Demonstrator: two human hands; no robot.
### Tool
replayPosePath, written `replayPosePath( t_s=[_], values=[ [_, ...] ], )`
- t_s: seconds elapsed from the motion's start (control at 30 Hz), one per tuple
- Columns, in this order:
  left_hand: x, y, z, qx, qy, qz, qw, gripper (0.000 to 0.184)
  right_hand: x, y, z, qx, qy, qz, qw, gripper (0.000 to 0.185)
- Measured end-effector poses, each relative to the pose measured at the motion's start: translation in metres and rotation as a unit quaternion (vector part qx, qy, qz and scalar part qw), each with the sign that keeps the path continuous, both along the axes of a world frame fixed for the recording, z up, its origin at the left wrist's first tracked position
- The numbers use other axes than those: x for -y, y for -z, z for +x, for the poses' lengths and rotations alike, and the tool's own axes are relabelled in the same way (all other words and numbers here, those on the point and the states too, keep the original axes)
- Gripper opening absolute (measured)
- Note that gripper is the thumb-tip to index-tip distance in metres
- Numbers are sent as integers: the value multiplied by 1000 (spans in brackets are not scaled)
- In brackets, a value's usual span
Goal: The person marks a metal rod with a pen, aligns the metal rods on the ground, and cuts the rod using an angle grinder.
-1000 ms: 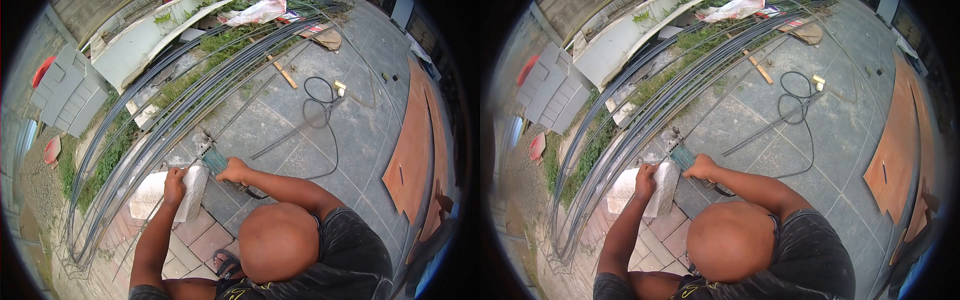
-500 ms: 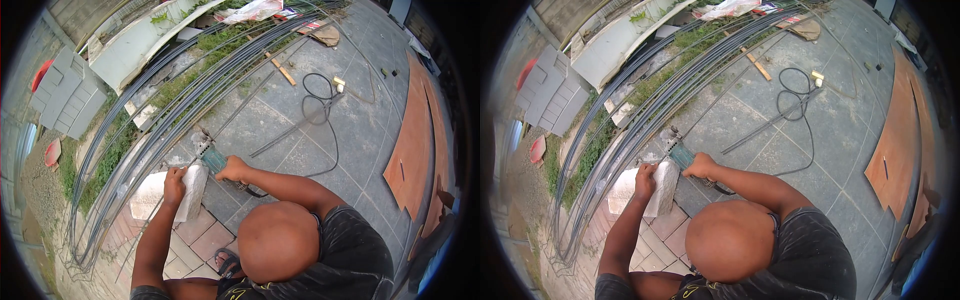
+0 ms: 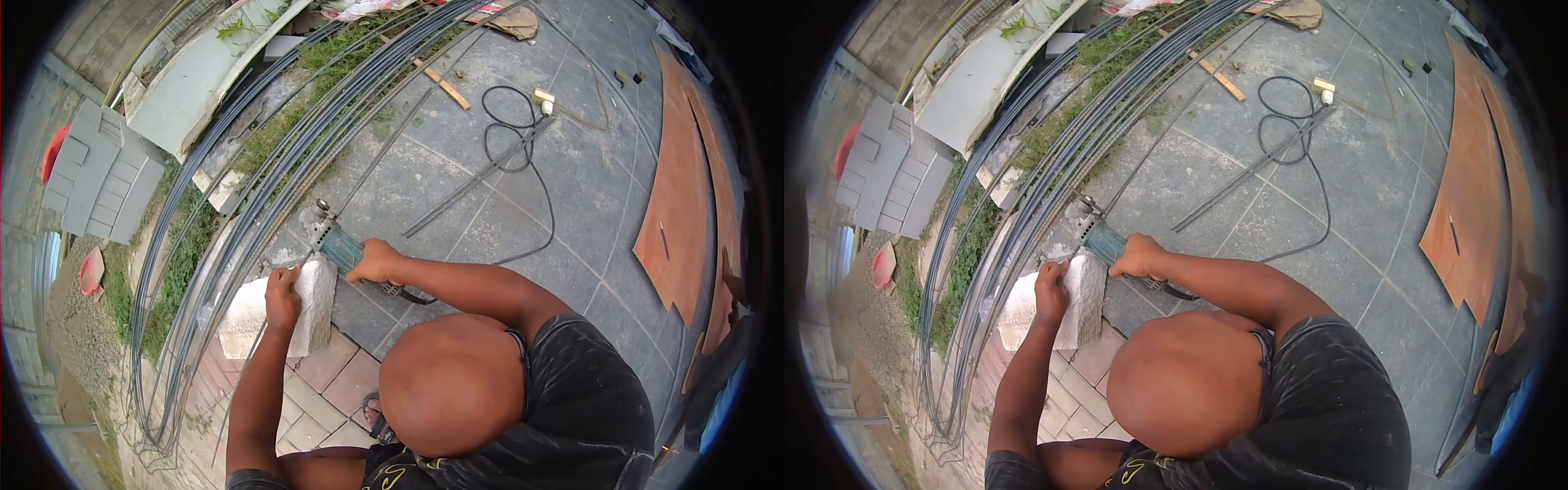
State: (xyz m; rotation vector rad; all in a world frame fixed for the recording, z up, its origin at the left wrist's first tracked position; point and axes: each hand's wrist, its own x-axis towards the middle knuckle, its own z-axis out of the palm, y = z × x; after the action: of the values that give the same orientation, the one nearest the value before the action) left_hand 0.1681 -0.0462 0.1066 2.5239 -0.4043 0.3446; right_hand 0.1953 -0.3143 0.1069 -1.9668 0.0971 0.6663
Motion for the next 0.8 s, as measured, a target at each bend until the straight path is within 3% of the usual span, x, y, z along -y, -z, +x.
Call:
replayPosePath(
  t_s=[0.4,0.8],
  values=[
    [3,-2,0,29,9,5,1000,24,0,-1,-1,7,8,-6,1000,60],
    [0,1,-1,9,-1,-2,1000,34,0,-1,0,6,2,-1,1000,62]
  ],
)
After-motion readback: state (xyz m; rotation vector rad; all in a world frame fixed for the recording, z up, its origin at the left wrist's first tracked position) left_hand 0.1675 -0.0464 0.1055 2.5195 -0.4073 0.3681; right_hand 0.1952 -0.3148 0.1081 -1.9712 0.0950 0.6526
